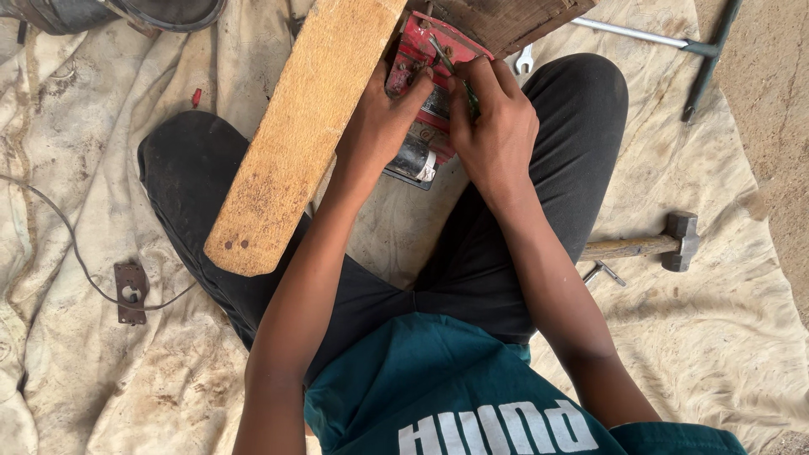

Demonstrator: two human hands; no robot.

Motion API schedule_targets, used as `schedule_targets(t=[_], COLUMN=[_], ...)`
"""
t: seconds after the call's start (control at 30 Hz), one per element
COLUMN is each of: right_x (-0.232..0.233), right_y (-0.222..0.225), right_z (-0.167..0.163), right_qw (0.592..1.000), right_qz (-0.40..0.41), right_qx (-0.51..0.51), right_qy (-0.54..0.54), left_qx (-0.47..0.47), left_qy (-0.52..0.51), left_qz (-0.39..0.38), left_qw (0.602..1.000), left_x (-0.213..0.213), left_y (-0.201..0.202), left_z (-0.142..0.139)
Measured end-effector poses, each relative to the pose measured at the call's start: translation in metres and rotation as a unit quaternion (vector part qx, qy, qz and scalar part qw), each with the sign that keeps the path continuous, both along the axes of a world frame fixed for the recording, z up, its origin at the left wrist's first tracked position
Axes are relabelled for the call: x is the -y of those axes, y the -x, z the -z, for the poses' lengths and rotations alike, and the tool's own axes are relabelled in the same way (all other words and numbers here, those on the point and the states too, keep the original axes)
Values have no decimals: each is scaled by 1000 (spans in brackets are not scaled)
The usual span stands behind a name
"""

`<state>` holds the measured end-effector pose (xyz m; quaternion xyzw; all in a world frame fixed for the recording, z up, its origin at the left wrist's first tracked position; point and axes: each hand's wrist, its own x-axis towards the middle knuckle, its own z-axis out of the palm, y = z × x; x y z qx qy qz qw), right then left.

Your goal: The person disassembles and reassembles small engine components on a cloth on the ground. They use a screwdriver to remove screws from a red housing, then use a wrench and T-handle tool to tighten bolts on a carburetor and other parts.

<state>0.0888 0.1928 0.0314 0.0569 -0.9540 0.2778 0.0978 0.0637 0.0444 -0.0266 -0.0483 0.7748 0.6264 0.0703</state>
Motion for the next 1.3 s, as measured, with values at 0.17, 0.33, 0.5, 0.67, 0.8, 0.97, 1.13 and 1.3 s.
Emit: schedule_targets(t=[0.17, 0.33, 0.5, 0.67, 0.8, 0.97, 1.13, 1.3], right_x=[4, 4, 4, -6, -10, -13, -9, 26], right_y=[3, 8, 7, -3, -7, -7, 22, 34], right_z=[6, 13, 13, 1, -3, -9, -28, -16], right_qw=[999, 997, 997, 996, 992, 971, 908, 944], right_qz=[13, -2, 12, -49, -69, -71, -68, -80], right_qx=[-10, 2, 17, -23, 8, -15, -11, -95], right_qy=[-43, -76, -68, 70, 102, 229, 414, 305], left_qx=[-18, 34, -3, 3, -39, -176, -191, -92], left_qy=[16, 22, 77, 75, 101, 35, -9, -127], left_qz=[0, 8, 0, 14, 30, 15, 36, 67], left_qw=[1000, 999, 997, 997, 994, 984, 981, 985], left_x=[0, 0, -1, 2, 6, 10, 18, 19], left_y=[1, 0, 0, -3, -9, -17, -19, -8], left_z=[-1, -3, -4, -2, 2, 5, 3, 0])
